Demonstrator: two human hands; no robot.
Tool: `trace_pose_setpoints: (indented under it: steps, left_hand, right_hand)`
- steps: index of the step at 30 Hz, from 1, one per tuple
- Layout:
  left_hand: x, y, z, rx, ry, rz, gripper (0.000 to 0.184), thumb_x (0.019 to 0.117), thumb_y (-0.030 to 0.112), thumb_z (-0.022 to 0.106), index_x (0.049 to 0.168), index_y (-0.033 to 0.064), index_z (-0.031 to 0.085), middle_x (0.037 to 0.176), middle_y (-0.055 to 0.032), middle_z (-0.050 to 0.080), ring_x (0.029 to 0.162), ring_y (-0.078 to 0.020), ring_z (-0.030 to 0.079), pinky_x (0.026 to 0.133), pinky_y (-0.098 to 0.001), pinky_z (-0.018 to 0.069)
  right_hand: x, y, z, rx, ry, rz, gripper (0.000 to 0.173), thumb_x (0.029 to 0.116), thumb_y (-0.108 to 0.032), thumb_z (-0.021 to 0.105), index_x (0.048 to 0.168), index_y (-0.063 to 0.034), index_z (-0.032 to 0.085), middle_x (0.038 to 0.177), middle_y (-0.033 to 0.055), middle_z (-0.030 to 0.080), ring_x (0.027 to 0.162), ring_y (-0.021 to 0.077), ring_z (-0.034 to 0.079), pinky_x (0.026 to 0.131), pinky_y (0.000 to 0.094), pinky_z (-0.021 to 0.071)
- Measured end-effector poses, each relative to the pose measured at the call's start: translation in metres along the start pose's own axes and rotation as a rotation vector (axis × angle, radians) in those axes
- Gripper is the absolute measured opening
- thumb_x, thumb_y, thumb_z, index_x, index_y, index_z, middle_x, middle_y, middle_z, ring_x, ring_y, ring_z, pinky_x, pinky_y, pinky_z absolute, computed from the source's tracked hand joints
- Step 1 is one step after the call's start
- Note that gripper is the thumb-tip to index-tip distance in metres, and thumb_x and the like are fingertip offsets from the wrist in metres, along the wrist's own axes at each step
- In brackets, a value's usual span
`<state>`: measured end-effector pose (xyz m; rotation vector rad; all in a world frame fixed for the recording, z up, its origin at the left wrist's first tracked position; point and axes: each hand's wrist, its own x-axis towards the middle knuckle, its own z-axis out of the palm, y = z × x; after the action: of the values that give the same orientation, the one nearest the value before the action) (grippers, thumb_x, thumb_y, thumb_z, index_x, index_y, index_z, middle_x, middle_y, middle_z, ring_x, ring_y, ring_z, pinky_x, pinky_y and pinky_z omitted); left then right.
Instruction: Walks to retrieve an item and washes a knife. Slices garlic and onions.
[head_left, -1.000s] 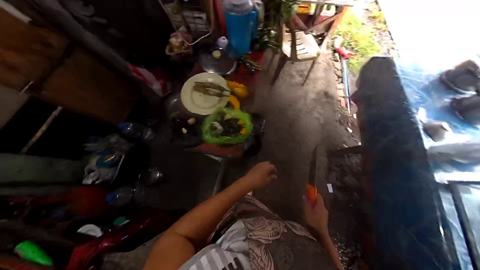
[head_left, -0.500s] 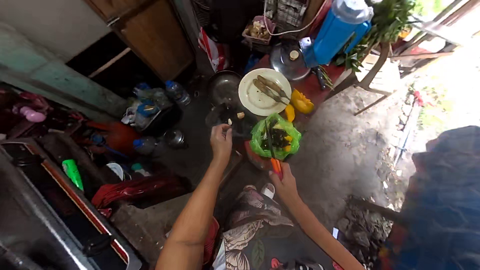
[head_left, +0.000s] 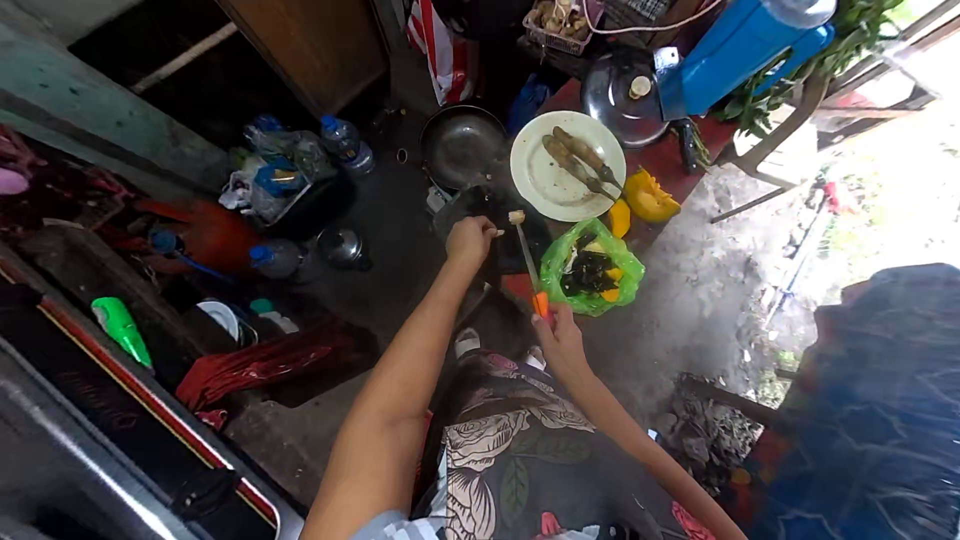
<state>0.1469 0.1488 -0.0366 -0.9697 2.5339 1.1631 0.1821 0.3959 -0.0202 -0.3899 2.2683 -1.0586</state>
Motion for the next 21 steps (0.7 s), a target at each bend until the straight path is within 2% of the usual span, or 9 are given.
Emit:
trace_pose_setpoints:
  steps: [4, 6, 9, 12, 14, 17, 19, 21]
  left_hand:
    - [0.009, -0.013, -0.013, -0.006, -0.037, 0.023, 0.022, 0.1000, 0.021, 0.068, 0.116, 0.0078, 0.074, 0.123, -0.0214, 0.066, 0.119, -0.0376, 0.062, 0.102, -0.0574, 0.0489]
    - [0.013, -0.021, -0.021, -0.060, -0.019, 0.034, 0.023, 0.1018, 0.021, 0.065, 0.118, 0.0063, 0.073, 0.122, -0.0194, 0.069, 0.119, -0.0361, 0.064, 0.103, -0.0582, 0.0483]
    - [0.015, -0.015, -0.028, -0.099, 0.166, 0.054, 0.027, 0.1061, 0.020, 0.056, 0.121, 0.0030, 0.071, 0.125, -0.0220, 0.066, 0.119, -0.0371, 0.063, 0.103, -0.0561, 0.0491]
    - [0.025, 0.010, -0.024, -0.146, 0.416, 0.198, 0.025, 0.1047, 0.016, 0.057, 0.118, 0.0022, 0.072, 0.122, -0.0230, 0.062, 0.115, -0.0355, 0.063, 0.100, -0.0468, 0.0521]
    - [0.035, 0.026, -0.017, -0.122, 0.452, 0.315, 0.023, 0.1044, 0.014, 0.056, 0.116, 0.0025, 0.072, 0.123, -0.0244, 0.063, 0.118, -0.0374, 0.061, 0.103, -0.0470, 0.0512]
    - [0.056, 0.027, 0.011, 0.000, 0.521, 0.531, 0.019, 0.1014, 0.006, 0.057, 0.110, 0.0013, 0.074, 0.114, -0.0256, 0.067, 0.111, -0.0424, 0.065, 0.098, -0.0518, 0.0522]
    - [0.064, 0.016, 0.027, 0.099, 0.456, 0.585, 0.022, 0.0985, 0.000, 0.057, 0.114, 0.0004, 0.073, 0.117, -0.0259, 0.068, 0.113, -0.0440, 0.065, 0.099, -0.0542, 0.0510]
    - [0.068, 0.007, 0.037, 0.115, 0.492, 0.609, 0.023, 0.0945, -0.002, 0.062, 0.115, 0.0008, 0.073, 0.114, -0.0254, 0.069, 0.111, -0.0443, 0.066, 0.095, -0.0552, 0.0525]
  right_hand:
    - [0.033, -0.013, 0.022, -0.113, -0.031, 0.103, 0.042, 0.1045, -0.026, 0.057, 0.132, 0.0049, 0.049, 0.103, 0.0207, 0.066, 0.087, 0.0278, 0.069, 0.080, 0.0433, 0.0570]
    - [0.042, -0.020, 0.029, -0.161, -0.019, 0.115, 0.043, 0.1044, -0.026, 0.057, 0.133, 0.0047, 0.048, 0.103, 0.0210, 0.067, 0.090, 0.0297, 0.070, 0.083, 0.0448, 0.0569]
    - [0.050, -0.031, 0.038, -0.271, -0.030, 0.113, 0.046, 0.1047, -0.028, 0.056, 0.136, 0.0049, 0.048, 0.105, 0.0220, 0.069, 0.099, 0.0339, 0.070, 0.090, 0.0480, 0.0554]
    - [0.060, -0.043, 0.044, -0.438, -0.098, 0.174, 0.047, 0.1066, -0.031, 0.051, 0.141, 0.0008, 0.045, 0.109, 0.0219, 0.070, 0.105, 0.0366, 0.070, 0.092, 0.0509, 0.0551]
    - [0.065, -0.052, 0.046, -0.572, -0.157, 0.233, 0.046, 0.1083, -0.032, 0.046, 0.144, -0.0030, 0.043, 0.115, 0.0223, 0.069, 0.109, 0.0381, 0.070, 0.092, 0.0530, 0.0554]
    - [0.066, -0.064, 0.049, -0.710, -0.197, 0.278, 0.042, 0.1096, -0.030, 0.042, 0.143, -0.0053, 0.044, 0.125, 0.0228, 0.065, 0.110, 0.0381, 0.070, 0.090, 0.0527, 0.0564]
    - [0.066, -0.070, 0.052, -0.755, -0.210, 0.291, 0.040, 0.1098, -0.028, 0.040, 0.143, -0.0063, 0.045, 0.128, 0.0227, 0.063, 0.109, 0.0378, 0.070, 0.088, 0.0518, 0.0573]
    - [0.067, -0.072, 0.054, -0.764, -0.223, 0.311, 0.041, 0.1101, -0.028, 0.038, 0.145, -0.0075, 0.044, 0.133, 0.0231, 0.060, 0.110, 0.0380, 0.070, 0.088, 0.0515, 0.0576]
